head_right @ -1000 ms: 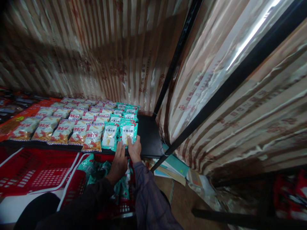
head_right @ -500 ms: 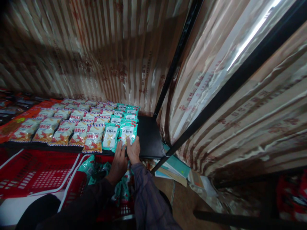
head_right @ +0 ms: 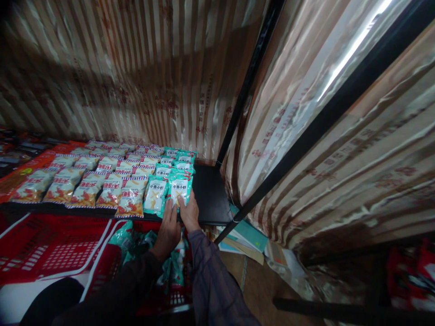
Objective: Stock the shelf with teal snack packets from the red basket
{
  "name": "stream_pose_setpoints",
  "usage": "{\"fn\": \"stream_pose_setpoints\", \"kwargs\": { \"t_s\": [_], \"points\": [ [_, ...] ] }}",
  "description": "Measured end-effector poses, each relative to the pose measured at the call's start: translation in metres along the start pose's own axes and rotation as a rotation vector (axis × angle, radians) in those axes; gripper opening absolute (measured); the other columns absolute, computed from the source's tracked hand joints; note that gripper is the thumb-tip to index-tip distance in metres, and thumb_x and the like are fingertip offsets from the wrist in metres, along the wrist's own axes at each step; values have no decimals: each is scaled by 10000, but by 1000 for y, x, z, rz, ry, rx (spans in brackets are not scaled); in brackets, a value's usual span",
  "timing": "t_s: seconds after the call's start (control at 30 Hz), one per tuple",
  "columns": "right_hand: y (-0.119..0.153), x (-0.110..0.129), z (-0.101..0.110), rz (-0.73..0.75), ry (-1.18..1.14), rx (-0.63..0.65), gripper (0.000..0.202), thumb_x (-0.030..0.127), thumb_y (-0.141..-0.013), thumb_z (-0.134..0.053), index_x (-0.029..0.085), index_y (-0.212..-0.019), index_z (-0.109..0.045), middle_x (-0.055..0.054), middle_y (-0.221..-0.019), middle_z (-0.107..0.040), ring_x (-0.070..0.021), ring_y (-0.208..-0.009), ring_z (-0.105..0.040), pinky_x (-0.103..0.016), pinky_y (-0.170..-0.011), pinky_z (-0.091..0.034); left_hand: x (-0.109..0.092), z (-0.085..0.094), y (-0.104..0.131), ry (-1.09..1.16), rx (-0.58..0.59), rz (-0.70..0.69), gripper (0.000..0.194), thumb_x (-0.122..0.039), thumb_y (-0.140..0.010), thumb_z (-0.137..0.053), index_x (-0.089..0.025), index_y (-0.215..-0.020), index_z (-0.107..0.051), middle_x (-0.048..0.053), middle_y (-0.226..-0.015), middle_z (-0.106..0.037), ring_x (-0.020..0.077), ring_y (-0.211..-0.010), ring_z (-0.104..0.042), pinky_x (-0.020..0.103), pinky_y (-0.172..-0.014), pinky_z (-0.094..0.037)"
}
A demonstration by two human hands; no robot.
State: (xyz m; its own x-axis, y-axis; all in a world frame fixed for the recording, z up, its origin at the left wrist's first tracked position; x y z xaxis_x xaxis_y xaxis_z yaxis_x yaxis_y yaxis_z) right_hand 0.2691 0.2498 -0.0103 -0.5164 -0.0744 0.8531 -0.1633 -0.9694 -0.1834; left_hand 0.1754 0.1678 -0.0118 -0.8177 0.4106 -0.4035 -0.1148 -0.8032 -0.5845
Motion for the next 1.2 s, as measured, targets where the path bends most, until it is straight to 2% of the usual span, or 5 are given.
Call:
{"fn": "stream_pose_setpoints", "kwargs": {
  "t_s": [0.27,0.47,0.7,1.07,1.2],
  "points": [
    [15,3,10,56,-1,-115,729,445,-826,-496,143,-1440,-245,-155,-1403,-445,-268,-1238,-481,-398,-1011,-388,-16,7,-2,-75,-35,-59,732,-36,-814,-373,-22,-1460,-28,273,-1502,-152,352,-1397,-47,581,-1086,-289],
    [13,14,1,170,8,-39,613,370,-865,-437,162,-1425,-298,-112,-1407,-452,-221,-1282,-444,-362,-1045,-372,-16,3,-1,-81,-58,-67,712,-60,-851,-353,-28,-1460,15,276,-1502,-143,354,-1395,-47,573,-1079,-307],
    [11,5,2,107,4,-46,696,431,-846,-466,141,-1440,-250,-135,-1440,-404,-243,-1302,-420,-390,-1052,-362,-15,4,0,-37,-38,-62,719,-51,-855,-334,-30,-1456,60,287,-1499,-143,352,-1396,-27,572,-1080,-303],
    [31,15,17,144,-1,-147,646,453,-869,-421,101,-1401,-321,-172,-1475,-326,-260,-1383,-273,-467,-1114,-263,-16,16,8,89,-63,18,641,-126,-862,-386,-67,-1458,-157,232,-1514,-179,333,-1410,-75,554,-1079,-307],
    [64,41,38,169,-95,-204,578,446,-904,-355,140,-1394,-347,-138,-1476,-335,-247,-1379,-285,-471,-1119,-259,-16,41,18,172,-113,80,531,-156,-898,-304,-136,-1428,-292,157,-1472,-334,273,-1387,-252,505,-1069,-366]
  ]
}}
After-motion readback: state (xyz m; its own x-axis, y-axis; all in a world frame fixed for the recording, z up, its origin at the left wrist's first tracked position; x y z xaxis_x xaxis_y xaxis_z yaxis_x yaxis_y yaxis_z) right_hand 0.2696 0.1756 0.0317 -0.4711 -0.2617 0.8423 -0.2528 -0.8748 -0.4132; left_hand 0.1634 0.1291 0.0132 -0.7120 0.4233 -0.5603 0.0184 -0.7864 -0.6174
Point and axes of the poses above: each hand's wrist, its own y-axis away from the middle knuckle, its own z-axis out of the back of the hand, x = y × z, the point moved 10 cm from there along -y, towards the middle knuckle
